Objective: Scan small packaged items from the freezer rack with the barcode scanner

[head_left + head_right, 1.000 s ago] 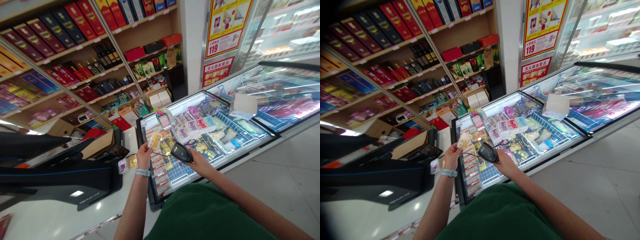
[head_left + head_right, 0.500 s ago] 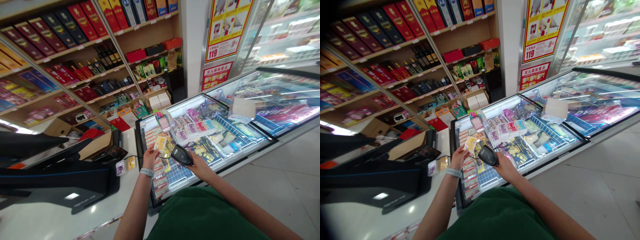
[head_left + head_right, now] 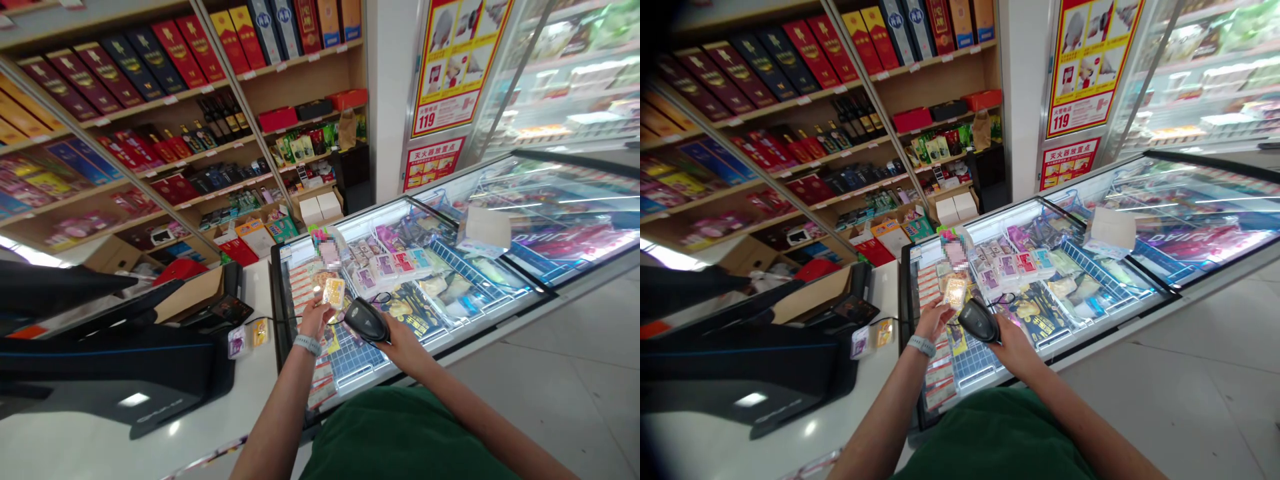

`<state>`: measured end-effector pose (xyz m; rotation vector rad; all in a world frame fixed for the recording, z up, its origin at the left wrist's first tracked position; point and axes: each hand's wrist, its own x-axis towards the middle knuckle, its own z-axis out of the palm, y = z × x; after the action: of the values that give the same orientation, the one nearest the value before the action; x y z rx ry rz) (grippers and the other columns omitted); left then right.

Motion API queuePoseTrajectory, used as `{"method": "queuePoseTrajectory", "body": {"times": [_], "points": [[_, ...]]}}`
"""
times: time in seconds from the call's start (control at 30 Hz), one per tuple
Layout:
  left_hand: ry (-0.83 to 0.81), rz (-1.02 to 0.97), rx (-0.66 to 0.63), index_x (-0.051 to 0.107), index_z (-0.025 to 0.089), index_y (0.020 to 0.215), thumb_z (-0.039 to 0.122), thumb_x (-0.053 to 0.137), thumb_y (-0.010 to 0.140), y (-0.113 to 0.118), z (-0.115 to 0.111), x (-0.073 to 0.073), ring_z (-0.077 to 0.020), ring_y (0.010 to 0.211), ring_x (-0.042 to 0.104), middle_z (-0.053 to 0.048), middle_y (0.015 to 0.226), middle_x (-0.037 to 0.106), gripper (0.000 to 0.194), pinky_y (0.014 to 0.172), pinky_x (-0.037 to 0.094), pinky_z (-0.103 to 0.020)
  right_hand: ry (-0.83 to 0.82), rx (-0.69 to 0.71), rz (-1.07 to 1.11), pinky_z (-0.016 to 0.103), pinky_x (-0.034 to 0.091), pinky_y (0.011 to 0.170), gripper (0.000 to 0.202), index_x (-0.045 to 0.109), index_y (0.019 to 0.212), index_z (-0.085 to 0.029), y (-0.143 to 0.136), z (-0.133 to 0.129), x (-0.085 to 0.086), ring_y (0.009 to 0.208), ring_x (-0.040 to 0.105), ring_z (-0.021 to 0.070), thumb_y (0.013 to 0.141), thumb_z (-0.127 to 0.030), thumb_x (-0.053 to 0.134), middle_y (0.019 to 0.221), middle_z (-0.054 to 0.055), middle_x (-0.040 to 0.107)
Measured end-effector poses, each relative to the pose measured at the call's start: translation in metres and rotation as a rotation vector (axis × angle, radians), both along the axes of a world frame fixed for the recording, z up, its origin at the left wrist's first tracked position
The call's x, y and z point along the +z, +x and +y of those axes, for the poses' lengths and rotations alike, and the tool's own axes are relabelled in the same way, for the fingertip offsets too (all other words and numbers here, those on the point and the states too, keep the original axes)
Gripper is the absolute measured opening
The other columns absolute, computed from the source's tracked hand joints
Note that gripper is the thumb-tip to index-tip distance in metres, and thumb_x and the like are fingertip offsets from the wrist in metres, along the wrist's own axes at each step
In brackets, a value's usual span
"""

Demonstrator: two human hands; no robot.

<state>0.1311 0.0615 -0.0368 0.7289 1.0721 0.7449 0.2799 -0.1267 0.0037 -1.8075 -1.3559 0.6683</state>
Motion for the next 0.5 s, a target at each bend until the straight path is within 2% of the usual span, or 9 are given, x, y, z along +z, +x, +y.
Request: {"method": "queuePoseTrajectory", "body": {"times": [0.2,0.5], "points": [[-0.030,-0.045,-0.051,0.056,0.014,0.091,0.002,0.065,0.066,0.022,-0.003,-0.005,-0.0137,0.066,0.067,-0.006,0.080,0.070,0.029,0.069,0.054,-0.028,-0.013,-0.014,0.015,0.035,0.045,0.085,0.037,0.055,0.109,-0.019,0.000,-0.001,0.003,0.098,0.061,0.0248,0.073,-0.013,0.058,0.102,0.009,0.065],[-0.062,-0.046,-0.126,0.059,0.015,0.081,0.003,0.066,0.063,0.058,-0.005,-0.019,-0.0181,0.069,0.068,-0.005,0.074,0.070,0.023,0.068,0.054,-0.031,0.008,-0.011,-0.002,0.033,0.046,0.083,0.039,0.054,0.107,-0.019,0.004,-0.002,-0.004,0.096,0.061,0.0239,0.069,-0.011,0.057,0.102,0.008,0.066]]}}
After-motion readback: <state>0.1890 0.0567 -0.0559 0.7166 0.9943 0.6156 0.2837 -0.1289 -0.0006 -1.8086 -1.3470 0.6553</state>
